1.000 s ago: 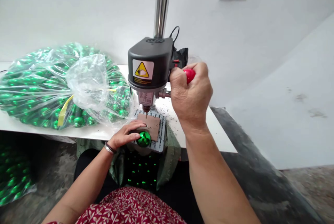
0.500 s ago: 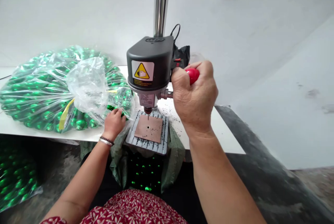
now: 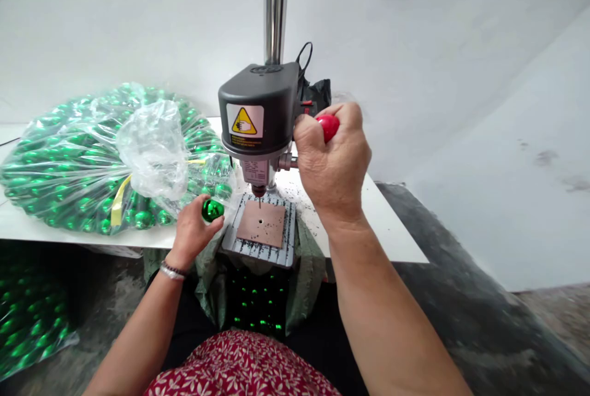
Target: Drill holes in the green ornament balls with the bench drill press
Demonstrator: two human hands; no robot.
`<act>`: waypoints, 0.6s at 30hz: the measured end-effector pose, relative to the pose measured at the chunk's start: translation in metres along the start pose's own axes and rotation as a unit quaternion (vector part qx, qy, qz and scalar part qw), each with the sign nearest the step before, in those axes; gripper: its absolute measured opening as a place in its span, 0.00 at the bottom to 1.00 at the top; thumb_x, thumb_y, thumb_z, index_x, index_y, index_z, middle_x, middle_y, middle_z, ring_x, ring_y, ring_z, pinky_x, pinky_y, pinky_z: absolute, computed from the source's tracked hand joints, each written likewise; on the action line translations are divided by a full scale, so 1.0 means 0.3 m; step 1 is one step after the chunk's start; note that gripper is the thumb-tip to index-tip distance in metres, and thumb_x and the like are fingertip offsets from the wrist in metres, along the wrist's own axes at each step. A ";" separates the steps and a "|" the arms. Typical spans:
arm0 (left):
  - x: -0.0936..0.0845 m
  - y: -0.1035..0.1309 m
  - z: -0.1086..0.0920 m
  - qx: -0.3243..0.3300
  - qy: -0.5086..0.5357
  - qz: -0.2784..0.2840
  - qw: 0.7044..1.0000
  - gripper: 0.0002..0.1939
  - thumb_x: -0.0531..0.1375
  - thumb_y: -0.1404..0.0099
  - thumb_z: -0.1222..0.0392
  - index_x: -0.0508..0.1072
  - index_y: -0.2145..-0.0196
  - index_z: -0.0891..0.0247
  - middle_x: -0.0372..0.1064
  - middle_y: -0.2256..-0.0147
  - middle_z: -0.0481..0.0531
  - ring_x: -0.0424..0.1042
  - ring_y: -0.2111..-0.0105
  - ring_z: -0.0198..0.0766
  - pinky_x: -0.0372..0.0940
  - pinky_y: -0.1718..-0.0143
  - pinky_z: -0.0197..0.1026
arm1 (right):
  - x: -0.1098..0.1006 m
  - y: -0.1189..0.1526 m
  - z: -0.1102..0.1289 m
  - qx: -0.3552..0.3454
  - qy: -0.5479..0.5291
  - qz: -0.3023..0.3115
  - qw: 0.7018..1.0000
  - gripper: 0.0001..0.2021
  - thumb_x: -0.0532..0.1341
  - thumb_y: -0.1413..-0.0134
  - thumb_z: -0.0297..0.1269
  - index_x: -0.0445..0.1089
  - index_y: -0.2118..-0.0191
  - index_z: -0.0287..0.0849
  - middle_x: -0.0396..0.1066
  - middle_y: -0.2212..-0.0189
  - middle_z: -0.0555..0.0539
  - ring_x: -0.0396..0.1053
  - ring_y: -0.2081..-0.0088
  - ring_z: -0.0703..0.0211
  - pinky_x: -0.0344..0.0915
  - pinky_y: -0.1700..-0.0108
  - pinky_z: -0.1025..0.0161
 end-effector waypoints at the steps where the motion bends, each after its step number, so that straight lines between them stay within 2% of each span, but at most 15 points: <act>1: -0.012 0.024 0.001 -0.007 0.100 0.005 0.995 0.26 0.68 0.41 0.56 0.71 0.45 0.60 0.76 0.51 0.58 0.74 0.50 0.52 0.67 0.44 0.53 | 0.001 0.001 0.000 -0.006 -0.005 0.000 1.000 0.11 0.63 0.40 0.40 0.61 0.68 0.45 0.59 0.76 0.60 0.57 0.74 0.71 0.57 0.69 0.66; 2: -0.015 0.047 0.001 -0.024 0.208 0.021 0.978 0.27 0.67 0.40 0.53 0.71 0.44 0.59 0.76 0.53 0.55 0.75 0.54 0.48 0.69 0.48 0.50 | 0.002 0.002 0.000 -0.010 -0.008 0.000 1.000 0.11 0.63 0.40 0.41 0.61 0.68 0.45 0.59 0.76 0.59 0.57 0.74 0.71 0.57 0.69 0.66; 3: -0.008 0.068 0.000 -0.047 0.315 0.047 0.947 0.28 0.66 0.38 0.49 0.69 0.43 0.58 0.75 0.54 0.53 0.75 0.57 0.45 0.71 0.53 0.47 | 0.003 0.002 0.000 -0.013 -0.008 0.001 1.000 0.11 0.63 0.39 0.41 0.61 0.68 0.45 0.59 0.76 0.59 0.56 0.74 0.71 0.56 0.69 0.66; 6: 0.050 0.117 -0.020 -0.127 0.548 0.141 0.815 0.32 0.66 0.39 0.43 0.65 0.41 0.55 0.74 0.58 0.50 0.74 0.67 0.39 0.70 0.66 0.41 | 0.006 0.004 0.000 -0.006 0.001 0.011 1.000 0.12 0.64 0.38 0.38 0.59 0.68 0.44 0.57 0.75 0.59 0.55 0.73 0.71 0.57 0.68 0.66; 8: 0.098 0.136 -0.040 -0.164 0.607 0.194 0.753 0.34 0.70 0.42 0.42 0.64 0.42 0.53 0.74 0.59 0.50 0.74 0.70 0.38 0.68 0.70 0.39 | 0.006 0.004 0.001 -0.004 0.007 0.016 1.000 0.12 0.64 0.38 0.37 0.59 0.67 0.44 0.57 0.75 0.59 0.56 0.72 0.70 0.58 0.67 0.66; 10: 0.139 0.150 -0.054 -0.186 0.616 0.227 0.731 0.36 0.73 0.44 0.42 0.64 0.44 0.53 0.74 0.59 0.50 0.75 0.69 0.37 0.67 0.70 0.37 | 0.003 0.003 0.003 -0.009 0.011 0.014 1.000 0.11 0.64 0.38 0.38 0.60 0.67 0.44 0.58 0.74 0.59 0.56 0.72 0.70 0.59 0.66 0.65; 12: 0.168 0.158 -0.061 -0.184 0.600 0.237 0.742 0.40 0.74 0.46 0.41 0.64 0.42 0.52 0.74 0.59 0.49 0.75 0.68 0.38 0.66 0.70 0.37 | 0.001 0.003 0.002 -0.017 0.017 0.009 1.000 0.11 0.64 0.38 0.39 0.61 0.67 0.44 0.59 0.74 0.59 0.56 0.72 0.70 0.59 0.66 0.66; 13: 0.176 0.158 -0.061 -0.174 0.579 0.233 0.762 0.41 0.75 0.47 0.41 0.64 0.42 0.52 0.74 0.58 0.49 0.75 0.67 0.38 0.66 0.68 0.37 | 0.001 0.003 0.001 -0.022 0.020 0.007 1.000 0.11 0.63 0.37 0.40 0.61 0.67 0.44 0.59 0.74 0.59 0.57 0.72 0.70 0.60 0.66 0.66; 16: 0.184 0.144 -0.055 -0.111 0.459 0.191 0.861 0.36 0.75 0.47 0.46 0.70 0.44 0.55 0.73 0.53 0.51 0.75 0.56 0.43 0.70 0.54 0.43 | 0.002 0.005 -0.002 -0.037 0.019 0.002 0.999 0.14 0.63 0.36 0.45 0.60 0.66 0.44 0.59 0.74 0.60 0.57 0.72 0.71 0.60 0.66 0.67; 18: 0.184 0.127 -0.055 -0.053 0.362 0.163 0.916 0.30 0.74 0.46 0.51 0.73 0.47 0.57 0.73 0.48 0.53 0.72 0.46 0.48 0.66 0.41 0.49 | 0.003 0.007 -0.002 -0.040 0.014 0.000 0.999 0.15 0.62 0.35 0.46 0.59 0.66 0.44 0.58 0.74 0.60 0.57 0.73 0.72 0.59 0.67 0.68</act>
Point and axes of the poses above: each hand's wrist, its own y-axis away from the middle knuckle, its own x-axis out of the palm, z = x × y, the point moved 5 cm from there along -y, towards the middle knuckle
